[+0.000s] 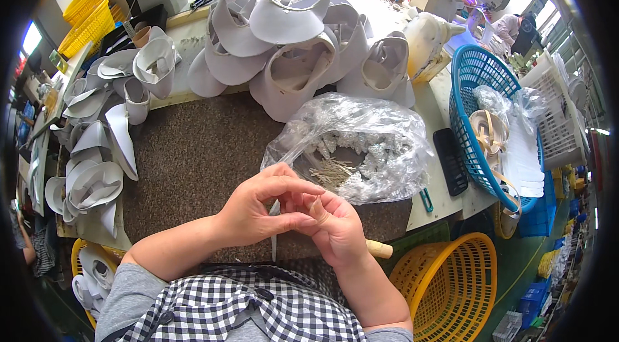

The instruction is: The person assembles and flattens shoe upper components by inserting padding and supports, then striking them with a hammer.

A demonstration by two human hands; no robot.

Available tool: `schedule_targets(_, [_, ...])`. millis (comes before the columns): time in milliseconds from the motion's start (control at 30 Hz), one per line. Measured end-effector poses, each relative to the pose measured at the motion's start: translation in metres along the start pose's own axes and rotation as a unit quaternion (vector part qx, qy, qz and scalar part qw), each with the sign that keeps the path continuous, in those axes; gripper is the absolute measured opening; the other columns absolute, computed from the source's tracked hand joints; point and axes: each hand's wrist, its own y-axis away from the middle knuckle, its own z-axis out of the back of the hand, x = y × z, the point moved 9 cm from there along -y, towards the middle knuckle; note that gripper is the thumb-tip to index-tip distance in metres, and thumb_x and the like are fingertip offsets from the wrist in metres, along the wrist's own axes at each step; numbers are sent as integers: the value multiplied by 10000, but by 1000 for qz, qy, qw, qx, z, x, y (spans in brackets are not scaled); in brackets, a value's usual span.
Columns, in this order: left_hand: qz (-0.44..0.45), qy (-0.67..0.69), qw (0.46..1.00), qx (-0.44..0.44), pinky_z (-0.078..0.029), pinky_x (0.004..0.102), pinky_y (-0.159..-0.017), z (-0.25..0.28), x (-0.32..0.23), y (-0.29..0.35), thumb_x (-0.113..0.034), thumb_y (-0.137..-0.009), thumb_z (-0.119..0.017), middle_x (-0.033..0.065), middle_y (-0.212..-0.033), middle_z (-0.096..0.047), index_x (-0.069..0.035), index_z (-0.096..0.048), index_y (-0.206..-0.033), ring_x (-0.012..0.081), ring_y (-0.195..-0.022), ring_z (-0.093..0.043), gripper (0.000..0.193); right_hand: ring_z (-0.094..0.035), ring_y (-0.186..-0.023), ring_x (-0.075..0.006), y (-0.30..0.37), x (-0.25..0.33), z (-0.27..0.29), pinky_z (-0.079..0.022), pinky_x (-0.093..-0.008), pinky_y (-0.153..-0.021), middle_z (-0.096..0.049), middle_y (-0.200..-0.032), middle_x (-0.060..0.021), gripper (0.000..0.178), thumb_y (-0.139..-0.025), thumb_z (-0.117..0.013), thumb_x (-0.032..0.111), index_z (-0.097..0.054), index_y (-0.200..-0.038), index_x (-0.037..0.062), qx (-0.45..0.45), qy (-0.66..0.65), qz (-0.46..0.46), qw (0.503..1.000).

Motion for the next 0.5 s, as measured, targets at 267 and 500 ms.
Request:
schedule_targets(267, [-123, -15, 989, -78, -506, 259, -678, 21, -16, 10, -84, -752, -791, 41, -847, -664, -70, -721, -1033, 135, -779, -612, 290, -578, -970, -156, 3, -17, -6, -458, -295, -879, -594, -1065, -70, 421, -911, -648, 304, -552, -1167, -16, -16, -44, -41, 998])
schedule_targets(500, [-147, 52, 978, -135, -526, 256, -657, 31, -7, 18, 7, -755, -752, 63, -855, -653, -46, -732, -936, 151, -784, -641, 190, -536, -943, -141, -1, -22, -12, -428, -312, -872, -567, -965, -24, 313, -912, -650, 309, -553, -1026, 34, -4, -48, -52, 997])
